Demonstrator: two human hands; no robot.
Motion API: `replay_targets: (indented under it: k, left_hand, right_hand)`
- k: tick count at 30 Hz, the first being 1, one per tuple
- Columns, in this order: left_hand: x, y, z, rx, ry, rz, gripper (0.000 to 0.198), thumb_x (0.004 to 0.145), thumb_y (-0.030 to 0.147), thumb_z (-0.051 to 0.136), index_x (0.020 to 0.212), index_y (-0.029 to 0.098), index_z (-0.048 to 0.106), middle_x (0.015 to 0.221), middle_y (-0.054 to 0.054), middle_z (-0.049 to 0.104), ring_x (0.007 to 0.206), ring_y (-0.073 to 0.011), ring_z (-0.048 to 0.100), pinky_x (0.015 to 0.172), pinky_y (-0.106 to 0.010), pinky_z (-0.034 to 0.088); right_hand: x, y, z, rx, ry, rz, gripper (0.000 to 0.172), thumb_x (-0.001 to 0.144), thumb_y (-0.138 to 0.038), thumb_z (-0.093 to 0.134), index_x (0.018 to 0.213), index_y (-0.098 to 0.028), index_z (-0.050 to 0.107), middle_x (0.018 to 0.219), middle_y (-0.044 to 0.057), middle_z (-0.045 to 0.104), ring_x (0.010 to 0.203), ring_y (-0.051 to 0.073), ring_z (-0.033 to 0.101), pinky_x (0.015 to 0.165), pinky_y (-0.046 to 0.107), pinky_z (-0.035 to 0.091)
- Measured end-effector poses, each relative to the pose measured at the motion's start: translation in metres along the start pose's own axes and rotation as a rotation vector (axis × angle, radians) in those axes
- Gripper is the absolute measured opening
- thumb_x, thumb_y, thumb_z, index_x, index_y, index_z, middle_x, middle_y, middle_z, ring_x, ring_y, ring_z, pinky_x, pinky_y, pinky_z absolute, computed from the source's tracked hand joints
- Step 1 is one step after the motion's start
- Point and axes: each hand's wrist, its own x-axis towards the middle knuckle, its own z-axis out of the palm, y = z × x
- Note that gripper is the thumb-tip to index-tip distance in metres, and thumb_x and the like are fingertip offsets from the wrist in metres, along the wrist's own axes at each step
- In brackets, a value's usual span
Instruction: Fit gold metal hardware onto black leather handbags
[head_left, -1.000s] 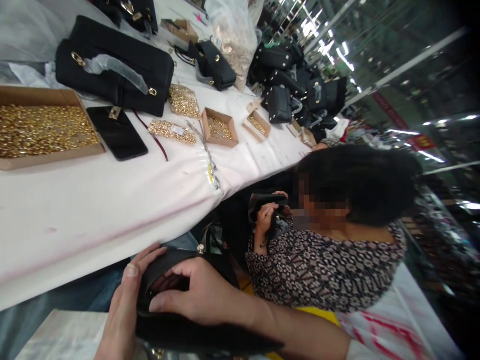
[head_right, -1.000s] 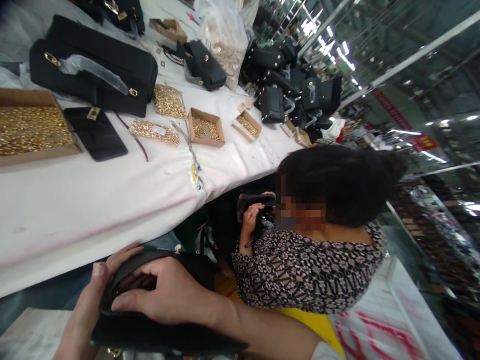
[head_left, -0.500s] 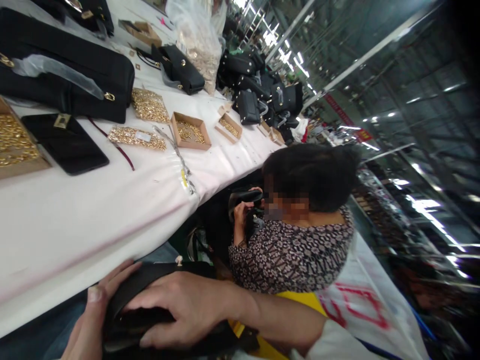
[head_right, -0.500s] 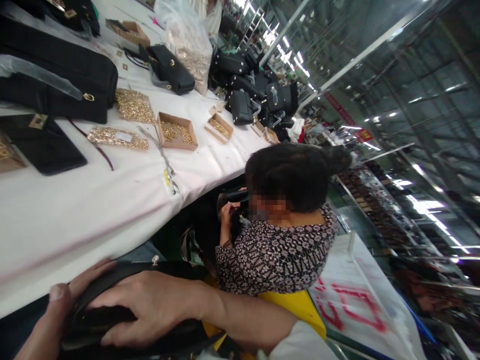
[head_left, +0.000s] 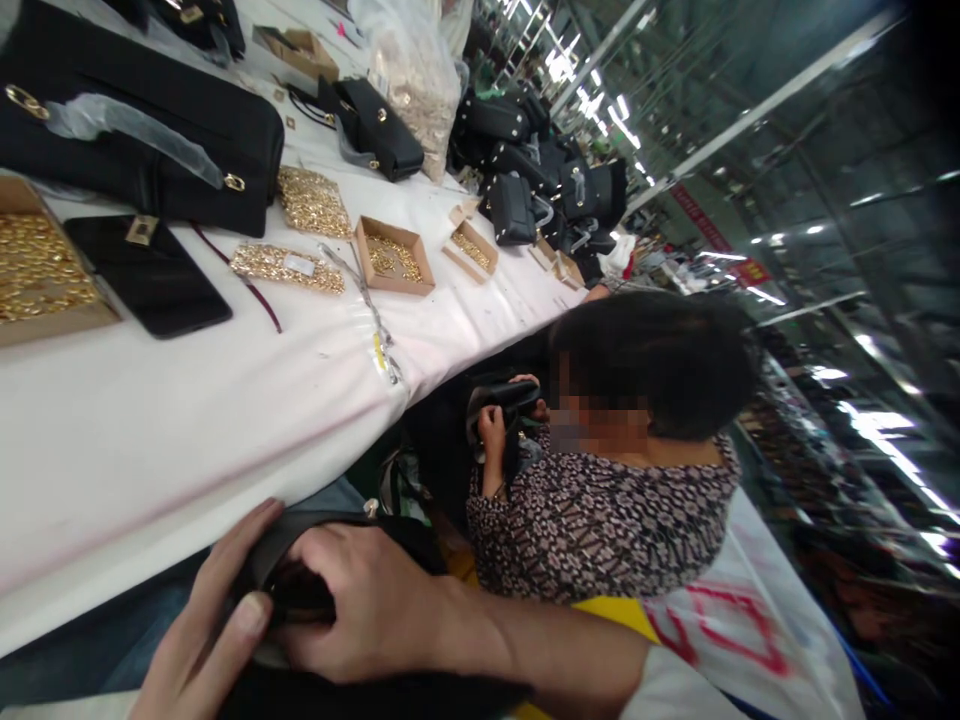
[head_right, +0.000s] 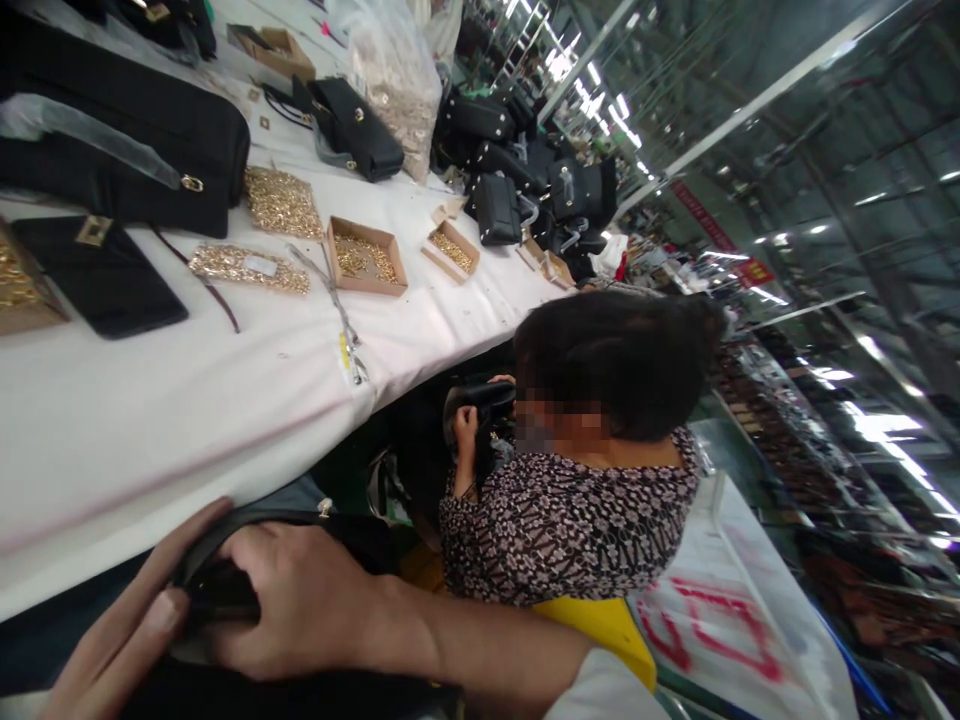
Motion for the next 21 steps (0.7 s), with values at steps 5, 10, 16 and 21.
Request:
replay_targets:
  k: [5, 10, 16, 21]
  left_hand:
    - [-0.013, 0.036, -0.005, -0.043, -0.101, -0.088, 0.093, 0.101, 0.066, 0.069, 0.179, 0.031, 0.034, 0.182, -0.01, 0.042, 0.17, -0.0403, 0.035, 0.139, -0.063, 0.032]
    - [-0.031, 0.081, -0.023, 0.07, -0.104, -0.051, 0.087, 0.099, 0.052, 0.075, 0.177, 0.044, 0.036, 0.185, -0.002, 0.036, 0.172, -0.0393, 0.03, 0.138, -0.067, 0.032]
    - [-0.057, 0.075, -0.03, 0.169, -0.028, -0.119, 0.075, 0.102, 0.047, 0.071, 0.173, 0.036, 0.049, 0.178, -0.007, 0.048, 0.167, -0.0396, 0.042, 0.135, -0.066, 0.039]
    - [-0.072, 0.049, -0.017, 0.143, 0.029, -0.251, 0.074, 0.104, 0.049, 0.064, 0.174, 0.027, 0.048, 0.181, -0.009, 0.044, 0.17, -0.0374, 0.037, 0.141, -0.065, 0.028]
  right_hand:
    - [0.006, -0.021, -0.014, 0.222, 0.186, 0.168, 0.014, 0.092, -0.025, 0.079, 0.103, -0.02, 0.072, 0.097, 0.004, 0.08, 0.084, 0.019, 0.072, 0.08, 0.028, 0.056]
    - [0.019, -0.048, -0.05, 0.435, 0.13, 0.29, 0.004, 0.09, -0.017, 0.081, 0.091, -0.019, 0.078, 0.084, 0.0, 0.078, 0.074, 0.016, 0.068, 0.068, 0.024, 0.05]
    - [0.019, -0.041, -0.024, 0.671, -0.024, 0.382, 0.011, 0.09, -0.024, 0.085, 0.094, -0.016, 0.079, 0.082, -0.001, 0.074, 0.069, 0.012, 0.06, 0.062, 0.022, 0.044]
    - [0.017, -0.031, 0.001, 0.523, -0.076, 0.332, 0.002, 0.092, -0.019, 0.08, 0.093, -0.016, 0.081, 0.082, -0.001, 0.073, 0.072, 0.013, 0.061, 0.066, 0.024, 0.046]
